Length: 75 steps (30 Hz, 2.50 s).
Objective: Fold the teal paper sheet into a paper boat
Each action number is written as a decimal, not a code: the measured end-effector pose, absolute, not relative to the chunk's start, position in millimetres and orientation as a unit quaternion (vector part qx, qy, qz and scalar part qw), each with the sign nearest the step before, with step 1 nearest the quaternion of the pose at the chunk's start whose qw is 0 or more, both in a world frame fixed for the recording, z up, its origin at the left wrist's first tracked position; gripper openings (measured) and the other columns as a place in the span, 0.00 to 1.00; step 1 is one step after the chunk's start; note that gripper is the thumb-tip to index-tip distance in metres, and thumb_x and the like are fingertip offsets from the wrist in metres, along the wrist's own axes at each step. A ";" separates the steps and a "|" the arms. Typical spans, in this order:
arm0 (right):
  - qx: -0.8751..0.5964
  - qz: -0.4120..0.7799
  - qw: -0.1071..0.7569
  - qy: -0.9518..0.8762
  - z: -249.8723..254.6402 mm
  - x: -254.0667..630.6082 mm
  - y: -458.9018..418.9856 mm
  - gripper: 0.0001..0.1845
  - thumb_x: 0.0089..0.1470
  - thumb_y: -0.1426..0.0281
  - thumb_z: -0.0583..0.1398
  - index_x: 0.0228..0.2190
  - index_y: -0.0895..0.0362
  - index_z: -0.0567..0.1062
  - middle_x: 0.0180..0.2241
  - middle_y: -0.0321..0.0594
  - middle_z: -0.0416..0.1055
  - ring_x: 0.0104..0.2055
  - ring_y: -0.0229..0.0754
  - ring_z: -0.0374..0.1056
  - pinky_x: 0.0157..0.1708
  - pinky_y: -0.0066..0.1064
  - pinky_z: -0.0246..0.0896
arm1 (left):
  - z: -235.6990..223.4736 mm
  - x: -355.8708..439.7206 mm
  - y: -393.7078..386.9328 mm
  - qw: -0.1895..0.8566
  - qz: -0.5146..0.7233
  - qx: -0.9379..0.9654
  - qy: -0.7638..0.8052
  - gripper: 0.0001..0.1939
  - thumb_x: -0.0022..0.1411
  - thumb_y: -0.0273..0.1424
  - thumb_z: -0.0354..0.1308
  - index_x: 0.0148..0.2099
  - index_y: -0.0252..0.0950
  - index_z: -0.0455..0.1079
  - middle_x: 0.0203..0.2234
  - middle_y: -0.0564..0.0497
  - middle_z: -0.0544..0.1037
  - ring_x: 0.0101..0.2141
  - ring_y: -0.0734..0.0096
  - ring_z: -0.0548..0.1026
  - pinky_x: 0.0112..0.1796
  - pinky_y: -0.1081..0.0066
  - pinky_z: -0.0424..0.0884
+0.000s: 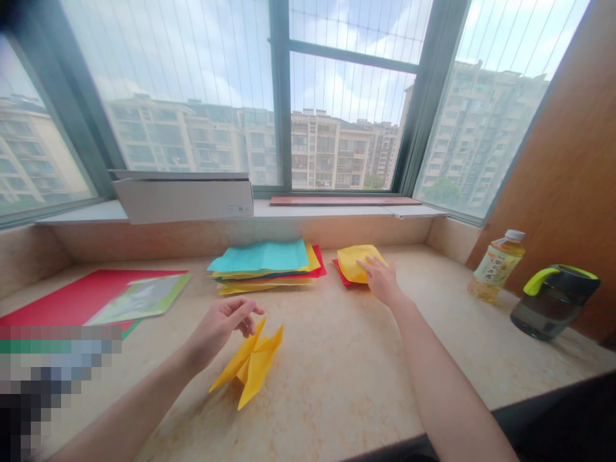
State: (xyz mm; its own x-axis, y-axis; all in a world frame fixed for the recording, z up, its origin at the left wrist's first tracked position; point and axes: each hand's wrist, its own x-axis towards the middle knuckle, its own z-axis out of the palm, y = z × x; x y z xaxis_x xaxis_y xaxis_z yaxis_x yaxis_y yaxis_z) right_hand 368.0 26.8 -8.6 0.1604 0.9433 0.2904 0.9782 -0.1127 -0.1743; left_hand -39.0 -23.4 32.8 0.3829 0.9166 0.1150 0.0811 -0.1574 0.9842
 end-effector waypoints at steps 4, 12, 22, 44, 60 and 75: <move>-0.752 0.013 0.116 -0.649 -21.7 372.4 29.4 0.30 0.59 0.78 0.46 0.55 0.46 0.72 0.62 0.43 0.63 0.66 0.54 0.54 0.60 0.70 0.33 | 33.5 -39.2 -23.1 0.524 0.399 0.647 0.384 0.20 0.61 0.46 0.58 0.34 0.32 0.75 0.19 0.50 0.77 0.22 0.72 0.73 0.26 0.74 0.69; -0.746 0.036 0.126 -0.653 -17.1 356.0 33.3 0.29 0.67 0.62 0.39 0.63 0.52 0.63 0.66 0.46 0.57 0.68 0.55 0.49 0.64 0.62 0.33 | 33.7 -38.8 -23.3 0.524 0.393 0.650 0.385 0.20 0.62 0.46 0.58 0.35 0.31 0.75 0.19 0.50 0.76 0.21 0.72 0.73 0.27 0.73 0.69; -0.712 0.054 0.093 -0.694 -30.0 344.3 40.8 0.26 0.66 0.64 0.44 0.59 0.51 0.68 0.64 0.51 0.58 0.68 0.56 0.49 0.61 0.65 0.35 | 28.1 -38.3 -21.2 0.411 0.344 0.732 0.421 0.19 0.64 0.43 0.53 0.35 0.32 0.75 0.27 0.47 0.79 0.30 0.66 0.76 0.30 0.70 0.69; -0.484 0.042 0.424 -0.764 6.2 268.1 -7.6 0.17 0.63 0.65 0.53 0.48 0.53 0.76 0.43 0.45 0.78 0.45 0.47 0.72 0.47 0.41 0.66 | 37.5 -53.6 -22.3 0.164 0.133 0.833 0.511 0.22 0.60 0.45 0.53 0.47 0.37 0.76 0.32 0.48 0.80 0.35 0.61 0.77 0.34 0.69 0.64; -0.403 0.136 0.209 -0.881 14.1 192.8 -60.7 0.12 0.57 0.63 0.63 0.43 0.51 0.79 0.30 0.37 0.75 0.35 0.42 0.70 0.38 0.33 0.62 | 24.4 -41.3 -35.0 0.213 0.169 0.883 0.382 0.18 0.63 0.38 0.51 0.23 0.36 0.68 0.20 0.53 0.73 0.22 0.72 0.65 0.25 0.71 0.53; -0.460 0.130 0.359 -0.801 13.0 191.0 -53.8 0.07 0.55 0.74 0.58 0.29 0.55 0.77 0.29 0.37 0.74 0.32 0.40 0.68 0.34 0.32 0.61 | 27.6 -37.0 -29.2 0.342 0.274 0.794 0.421 0.19 0.69 0.44 0.43 0.36 0.36 0.67 0.27 0.52 0.74 0.30 0.68 0.71 0.33 0.69 0.65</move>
